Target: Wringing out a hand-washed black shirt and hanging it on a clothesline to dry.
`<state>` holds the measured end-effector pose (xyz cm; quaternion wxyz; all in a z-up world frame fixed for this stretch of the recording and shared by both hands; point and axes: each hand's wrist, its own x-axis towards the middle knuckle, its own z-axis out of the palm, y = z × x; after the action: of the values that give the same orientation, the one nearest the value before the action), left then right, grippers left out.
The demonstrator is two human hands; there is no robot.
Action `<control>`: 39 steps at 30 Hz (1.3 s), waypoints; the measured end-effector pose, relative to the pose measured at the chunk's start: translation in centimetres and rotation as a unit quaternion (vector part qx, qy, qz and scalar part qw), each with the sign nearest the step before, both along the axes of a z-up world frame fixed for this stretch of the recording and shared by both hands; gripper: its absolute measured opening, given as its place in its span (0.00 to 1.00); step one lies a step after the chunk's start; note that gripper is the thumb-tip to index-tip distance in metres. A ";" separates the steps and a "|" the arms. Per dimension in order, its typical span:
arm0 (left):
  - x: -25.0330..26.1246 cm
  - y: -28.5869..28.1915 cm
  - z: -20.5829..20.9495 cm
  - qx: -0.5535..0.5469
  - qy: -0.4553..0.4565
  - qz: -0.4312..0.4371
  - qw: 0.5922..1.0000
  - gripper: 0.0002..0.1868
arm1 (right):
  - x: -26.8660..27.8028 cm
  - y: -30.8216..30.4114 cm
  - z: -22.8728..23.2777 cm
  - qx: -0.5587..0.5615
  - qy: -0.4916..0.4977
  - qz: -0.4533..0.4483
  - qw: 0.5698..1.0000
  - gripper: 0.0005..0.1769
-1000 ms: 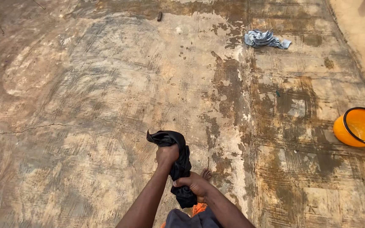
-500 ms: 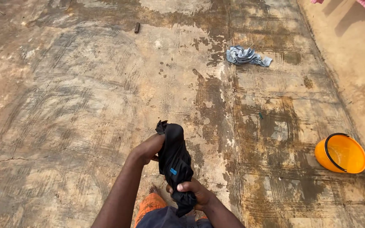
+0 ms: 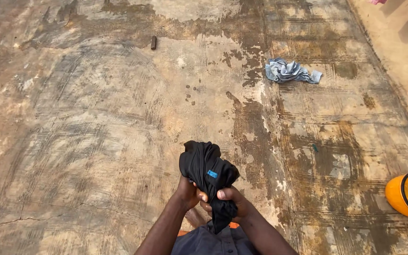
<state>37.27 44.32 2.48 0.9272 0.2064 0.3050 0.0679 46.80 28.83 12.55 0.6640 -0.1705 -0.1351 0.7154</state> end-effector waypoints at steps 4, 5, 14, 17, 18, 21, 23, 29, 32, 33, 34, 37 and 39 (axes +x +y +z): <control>1.1 5.9 -3.2 0.028 -0.110 -0.091 0.989 0.38 | 1.8 6.1 0.4 0.004 0.029 0.010 1.000 0.41; 1.6 6.3 -0.7 -0.020 -0.104 -0.053 0.993 0.41 | 2.5 7.4 0.1 0.008 0.038 0.017 0.999 0.41; 12.1 19.1 8.3 0.002 -0.279 0.134 0.951 0.47 | 12.8 20.0 -2.8 0.033 0.124 0.066 0.989 0.38; 17.4 23.6 9.1 0.015 -0.323 0.120 0.939 0.47 | 18.5 24.5 -2.2 0.054 0.123 0.071 0.988 0.37; 19.5 25.1 9.5 0.025 -0.301 0.136 0.944 0.46 | 20.7 26.1 -2.0 0.060 0.121 0.072 0.988 0.38; 26.2 28.8 9.3 0.029 -0.244 0.094 0.965 0.43 | 27.3 28.9 0.3 0.041 0.108 0.047 0.992 0.38; 30.3 31.0 5.6 0.045 -0.236 0.055 0.969 0.42 | 31.7 31.4 1.2 0.047 0.088 0.023 0.995 0.37; 40.3 33.7 -1.0 -0.096 -0.386 -0.090 0.913 0.47 | 42.0 36.2 0.3 0.094 0.073 -0.047 0.992 0.32; 45.9 34.7 5.7 -0.110 -0.324 -0.112 0.933 0.57 | 44.8 39.1 1.2 0.090 0.091 -0.093 0.987 0.34; 48.2 35.4 8.1 -0.092 -0.335 -0.133 0.928 0.59 | 45.8 40.2 1.3 0.079 0.103 -0.111 0.985 0.36; 49.9 36.9 9.0 -0.097 -0.335 -0.142 0.926 0.59 | 46.4 41.0 1.2 0.078 0.102 -0.122 0.984 0.36; 55.6 42.6 10.7 -0.051 -0.409 -0.130 0.902 0.58 | 49.7 44.9 1.1 0.078 0.122 -0.122 0.982 0.36; 58.3 46.6 10.2 -0.090 -0.330 -0.063 0.938 0.62 | 51.9 47.8 1.0 0.047 0.126 -0.092 0.987 0.38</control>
<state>95.55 90.97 12.66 0.9928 0.1072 -0.0271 0.0460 98.67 76.62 13.51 0.7460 -0.0593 -0.0674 0.6599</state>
